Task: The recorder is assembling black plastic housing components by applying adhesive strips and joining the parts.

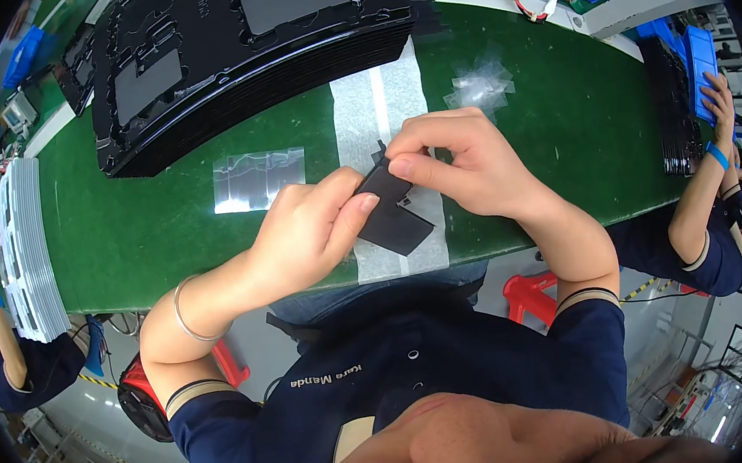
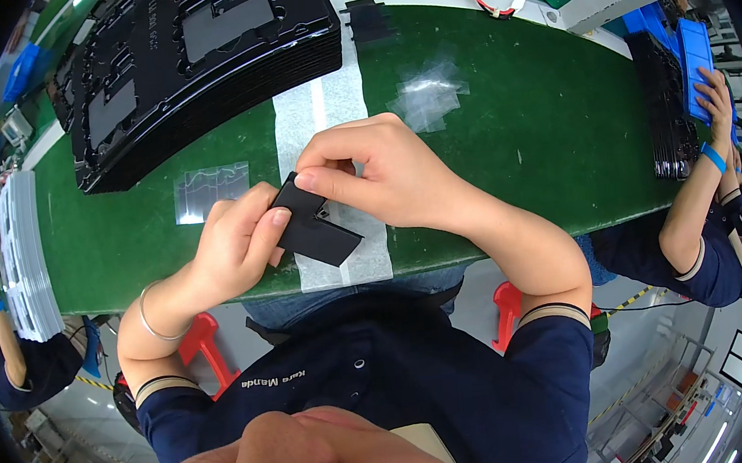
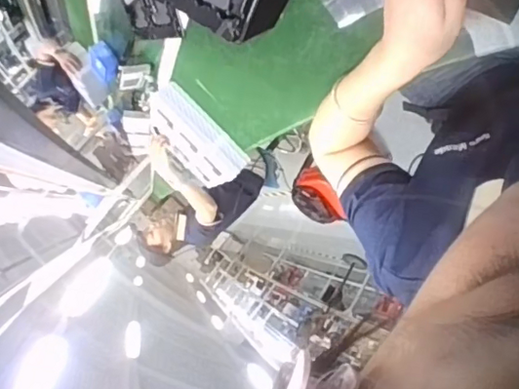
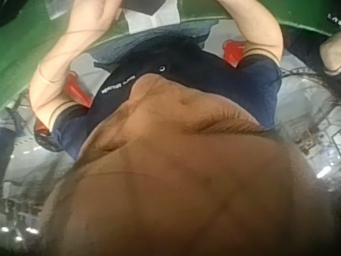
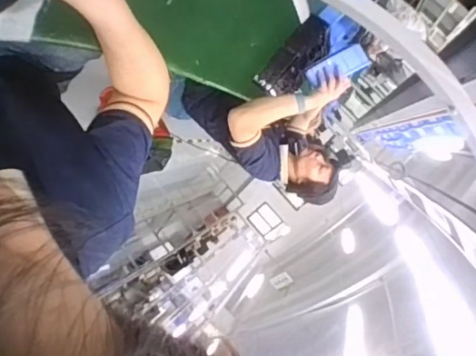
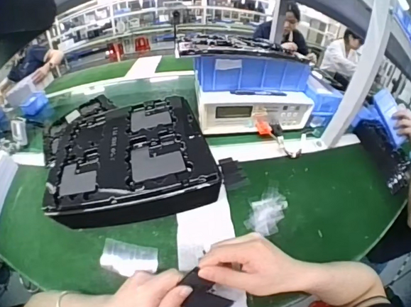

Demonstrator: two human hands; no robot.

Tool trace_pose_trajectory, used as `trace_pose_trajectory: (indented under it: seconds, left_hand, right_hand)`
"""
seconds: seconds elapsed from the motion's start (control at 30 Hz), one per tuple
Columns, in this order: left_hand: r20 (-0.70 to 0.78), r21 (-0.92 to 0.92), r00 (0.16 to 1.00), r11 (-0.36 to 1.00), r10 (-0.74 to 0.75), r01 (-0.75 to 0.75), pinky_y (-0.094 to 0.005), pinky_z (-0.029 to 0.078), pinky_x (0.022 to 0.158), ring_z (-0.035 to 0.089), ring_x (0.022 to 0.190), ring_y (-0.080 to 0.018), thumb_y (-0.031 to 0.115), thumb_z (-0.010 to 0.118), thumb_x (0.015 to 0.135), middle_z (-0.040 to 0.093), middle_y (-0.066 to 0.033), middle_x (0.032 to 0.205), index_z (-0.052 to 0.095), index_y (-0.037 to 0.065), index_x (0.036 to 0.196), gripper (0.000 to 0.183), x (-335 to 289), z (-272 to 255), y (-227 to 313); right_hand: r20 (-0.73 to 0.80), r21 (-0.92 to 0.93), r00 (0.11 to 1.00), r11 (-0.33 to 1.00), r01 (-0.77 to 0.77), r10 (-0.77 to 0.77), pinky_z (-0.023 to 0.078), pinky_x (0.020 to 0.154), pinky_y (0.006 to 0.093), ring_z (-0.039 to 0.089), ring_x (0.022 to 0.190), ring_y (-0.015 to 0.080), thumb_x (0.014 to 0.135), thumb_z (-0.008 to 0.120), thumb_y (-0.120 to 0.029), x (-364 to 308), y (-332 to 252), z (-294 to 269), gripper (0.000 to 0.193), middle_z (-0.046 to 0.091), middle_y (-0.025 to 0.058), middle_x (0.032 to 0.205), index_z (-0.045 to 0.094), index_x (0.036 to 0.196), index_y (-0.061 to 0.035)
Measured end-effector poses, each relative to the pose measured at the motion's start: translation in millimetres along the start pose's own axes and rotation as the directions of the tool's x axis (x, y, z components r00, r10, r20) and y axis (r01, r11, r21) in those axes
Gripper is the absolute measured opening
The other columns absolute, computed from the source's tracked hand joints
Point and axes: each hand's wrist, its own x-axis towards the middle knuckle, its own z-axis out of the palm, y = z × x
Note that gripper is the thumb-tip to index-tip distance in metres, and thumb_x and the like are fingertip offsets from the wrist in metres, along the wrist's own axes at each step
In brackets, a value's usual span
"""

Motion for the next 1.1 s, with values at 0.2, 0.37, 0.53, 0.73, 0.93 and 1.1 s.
trace_pose_trajectory:
  seconds: [0.2,0.37,0.53,0.73,0.93,1.1]
  left_hand:
    - [-0.027,0.215,0.982,0.960,0.188,-0.178,-0.0393,0.039,0.040,0.053,0.044,-0.0340,0.016,0.056,0.088,0.049,-0.0118,0.050,0.049,0.004,0.079,0.016,-0.2,3.7,-8.7]
    - [-0.029,0.215,0.986,0.965,0.161,-0.152,-0.0366,0.041,0.040,0.056,0.045,-0.0310,0.016,0.055,0.089,0.052,-0.0108,0.051,0.050,0.003,0.080,0.016,0.3,3.9,-9.1]
    - [-0.021,-0.141,0.996,0.986,-0.087,0.084,-0.0276,0.045,0.043,0.062,0.049,-0.0182,0.014,0.052,0.092,0.060,-0.0067,0.056,0.048,0.002,0.084,0.015,1.6,4.4,0.3]
    - [-0.022,-0.238,0.995,0.967,-0.097,0.089,-0.0245,0.047,0.045,0.063,0.051,-0.0151,0.014,0.049,0.093,0.062,-0.0069,0.061,0.045,0.001,0.085,0.015,1.0,7.7,3.9]
    - [-0.029,-0.443,0.988,0.889,-0.149,0.121,-0.0235,0.050,0.050,0.063,0.058,-0.0121,0.013,0.045,0.095,0.065,-0.0089,0.071,0.046,-0.002,0.099,0.016,2.3,12.0,0.4]
    - [-0.021,-0.585,0.994,0.807,-0.109,0.076,-0.0231,0.051,0.055,0.062,0.062,-0.0123,0.012,0.041,0.096,0.065,-0.0126,0.083,0.043,-0.004,0.115,0.025,1.2,11.6,-2.9]
  right_hand:
    - [0.058,-0.106,0.995,0.991,0.086,-0.081,0.042,0.054,0.0295,0.056,0.060,0.0191,0.080,0.062,-0.007,0.8,-2.0,-2.9,0.008,0.059,0.0092,0.068,0.061,0.077,0.0011]
    - [0.041,-0.291,0.966,0.922,0.254,-0.254,0.044,0.056,0.0291,0.057,0.062,0.0173,0.079,0.063,-0.007,1.0,2.0,-3.5,0.008,0.061,0.0079,0.069,0.063,0.082,-0.0003]
    - [-0.129,-0.033,0.985,0.993,0.109,-0.113,0.047,0.065,0.0259,0.062,0.076,0.0140,0.075,0.068,-0.007,0.9,-1.3,-1.4,0.033,0.066,0.0068,0.087,0.062,0.107,-0.0038]
    - [-0.071,-0.065,0.980,0.981,0.182,-0.186,0.046,0.069,0.0272,0.060,0.085,0.0158,0.074,0.068,-0.006,-1.3,0.1,6.5,0.034,0.065,0.0077,0.094,0.062,0.108,-0.0040]
    - [-0.137,0.039,0.971,0.979,0.201,-0.194,0.046,0.066,0.0263,0.060,0.082,0.0152,0.074,0.068,-0.007,1.3,5.1,7.9,0.045,0.065,0.0044,0.096,0.058,0.118,-0.0097]
    - [-0.154,0.058,0.976,0.984,0.166,-0.156,0.043,0.069,0.0260,0.060,0.088,0.0139,0.074,0.066,-0.005,1.0,5.6,3.1,0.050,0.064,0.0038,0.095,0.055,0.122,-0.0122]
